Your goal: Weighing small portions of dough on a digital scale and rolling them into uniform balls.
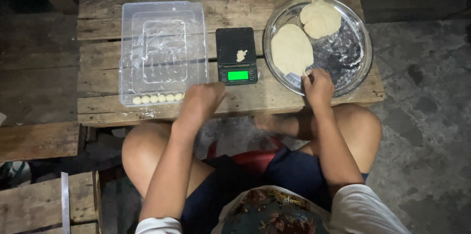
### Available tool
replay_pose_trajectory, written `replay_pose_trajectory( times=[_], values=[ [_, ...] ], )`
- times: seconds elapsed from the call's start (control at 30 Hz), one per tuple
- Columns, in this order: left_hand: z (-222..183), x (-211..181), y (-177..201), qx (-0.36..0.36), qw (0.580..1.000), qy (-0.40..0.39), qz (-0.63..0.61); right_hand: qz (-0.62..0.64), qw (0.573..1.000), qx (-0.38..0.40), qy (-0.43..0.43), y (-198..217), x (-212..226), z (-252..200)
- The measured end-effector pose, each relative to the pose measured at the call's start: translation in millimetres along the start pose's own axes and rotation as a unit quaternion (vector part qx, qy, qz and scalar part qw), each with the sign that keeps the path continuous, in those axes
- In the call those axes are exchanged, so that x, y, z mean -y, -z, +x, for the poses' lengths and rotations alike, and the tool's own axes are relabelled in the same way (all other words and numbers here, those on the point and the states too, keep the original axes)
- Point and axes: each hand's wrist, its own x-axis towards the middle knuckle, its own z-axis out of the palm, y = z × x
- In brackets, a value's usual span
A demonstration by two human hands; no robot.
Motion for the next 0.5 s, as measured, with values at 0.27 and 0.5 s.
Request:
replay_pose_trajectory(
  times=[0.27, 0.5],
  values=[
    [-5, -1, 1, -0.024, 0.999, 0.011, -0.045, 0.151, 0.988, -0.040, -0.008, 9, 15, 0],
    [-6, -1, 3, -0.083, 0.995, -0.044, -0.014, 0.213, 0.974, -0.047, -0.067, 2, 3, -1]
  ],
)
